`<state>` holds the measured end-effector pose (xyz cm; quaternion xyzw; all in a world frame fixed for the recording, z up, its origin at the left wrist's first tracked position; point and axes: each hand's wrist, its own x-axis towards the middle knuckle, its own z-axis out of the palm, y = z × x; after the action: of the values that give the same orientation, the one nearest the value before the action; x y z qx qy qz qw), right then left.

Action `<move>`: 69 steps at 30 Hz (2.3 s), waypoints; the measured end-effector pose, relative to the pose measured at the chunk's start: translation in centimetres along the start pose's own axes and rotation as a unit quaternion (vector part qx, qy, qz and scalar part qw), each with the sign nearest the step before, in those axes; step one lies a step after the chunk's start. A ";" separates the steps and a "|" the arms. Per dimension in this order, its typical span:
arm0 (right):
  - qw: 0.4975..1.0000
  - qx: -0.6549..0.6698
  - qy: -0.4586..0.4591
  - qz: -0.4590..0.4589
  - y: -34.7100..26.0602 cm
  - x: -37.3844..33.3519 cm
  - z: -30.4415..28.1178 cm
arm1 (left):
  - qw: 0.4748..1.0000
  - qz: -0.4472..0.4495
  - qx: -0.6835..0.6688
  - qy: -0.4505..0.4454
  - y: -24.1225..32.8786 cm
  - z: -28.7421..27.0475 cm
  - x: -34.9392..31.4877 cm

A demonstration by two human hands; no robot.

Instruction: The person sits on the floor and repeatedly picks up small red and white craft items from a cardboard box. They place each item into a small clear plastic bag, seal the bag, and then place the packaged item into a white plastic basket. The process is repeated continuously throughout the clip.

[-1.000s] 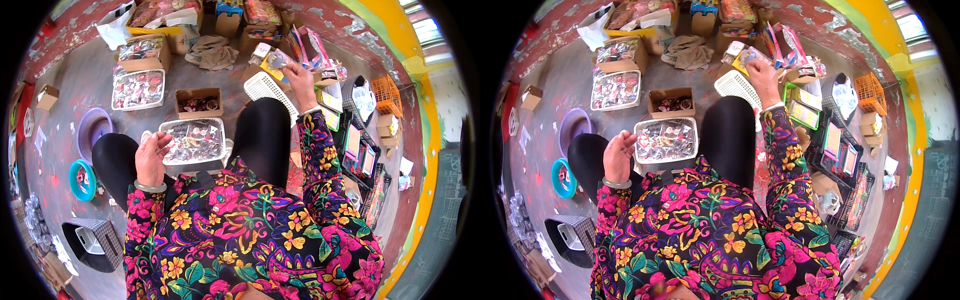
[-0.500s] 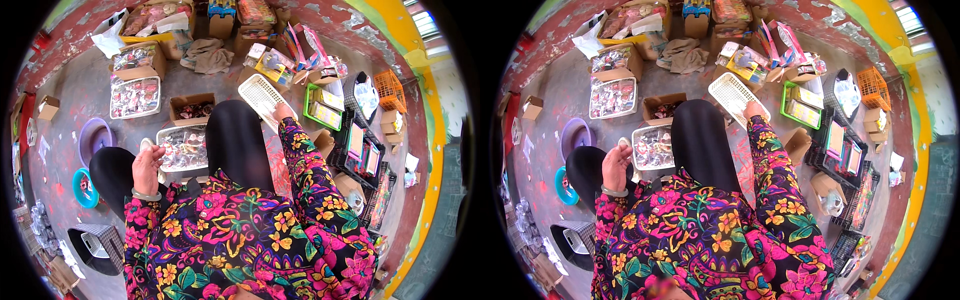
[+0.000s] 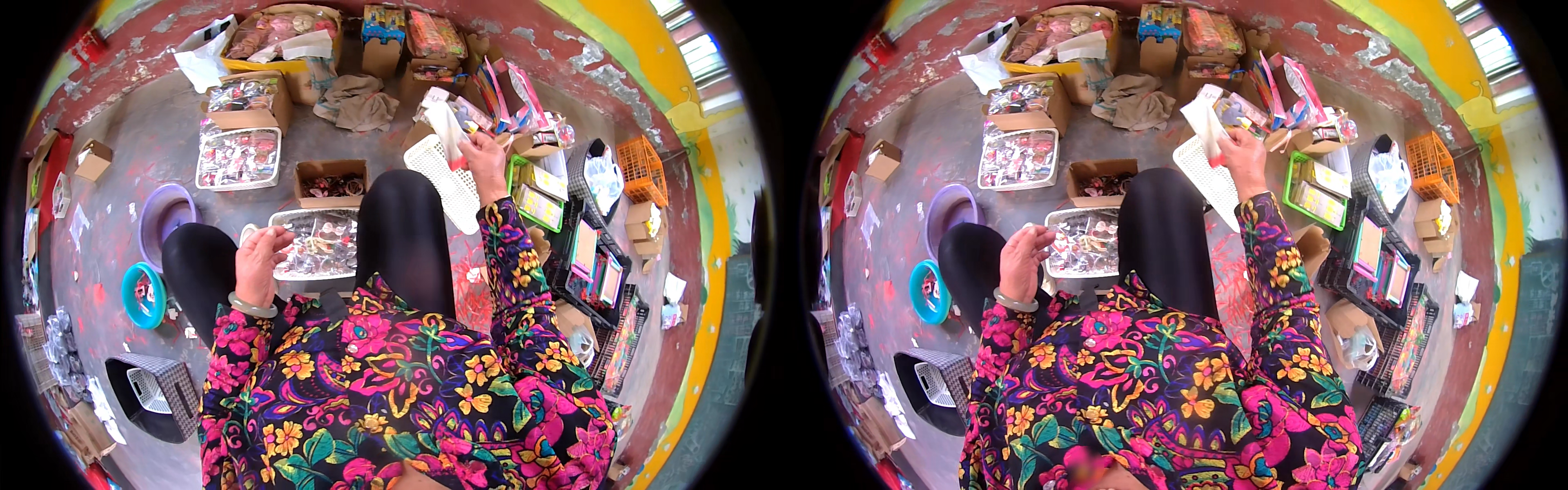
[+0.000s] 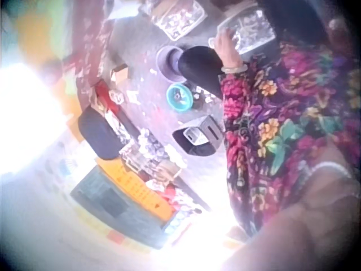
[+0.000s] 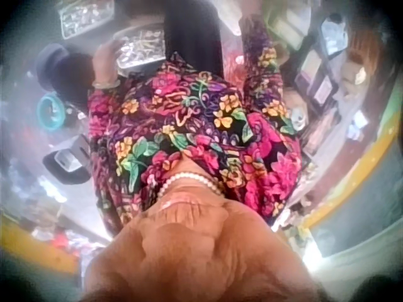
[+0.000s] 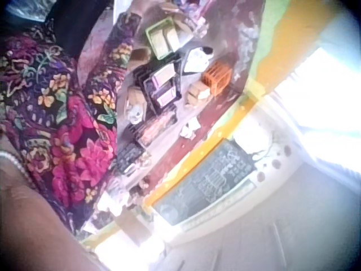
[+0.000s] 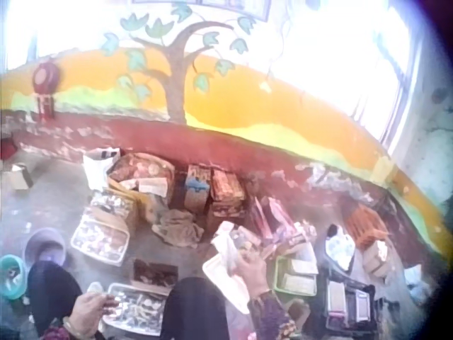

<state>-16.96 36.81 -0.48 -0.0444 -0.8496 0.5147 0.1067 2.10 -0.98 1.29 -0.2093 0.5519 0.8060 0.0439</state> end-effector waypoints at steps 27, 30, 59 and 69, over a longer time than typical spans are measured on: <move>0.777 0.306 -0.483 0.264 -12.0 -14.0 13.7 | 0.942 -0.072 -0.311 -0.106 1.3 0.3 -1.2; 0.778 0.291 -0.498 0.249 -11.9 -13.9 13.5 | 0.941 -0.081 -0.308 -0.116 1.0 0.1 -1.0; 0.911 0.140 -0.385 -0.058 -12.0 -15.0 14.1 | 0.990 -0.055 -0.067 -0.114 -0.6 1.1 -1.0; 0.910 0.123 -0.371 -0.141 -12.2 -15.3 14.0 | 0.990 -0.055 -0.057 -0.115 -0.6 1.4 -1.1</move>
<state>-4.81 16.12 1.98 0.2832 -0.7555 0.5738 -0.1404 2.93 0.69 1.61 -0.1476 0.4838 0.8512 0.1397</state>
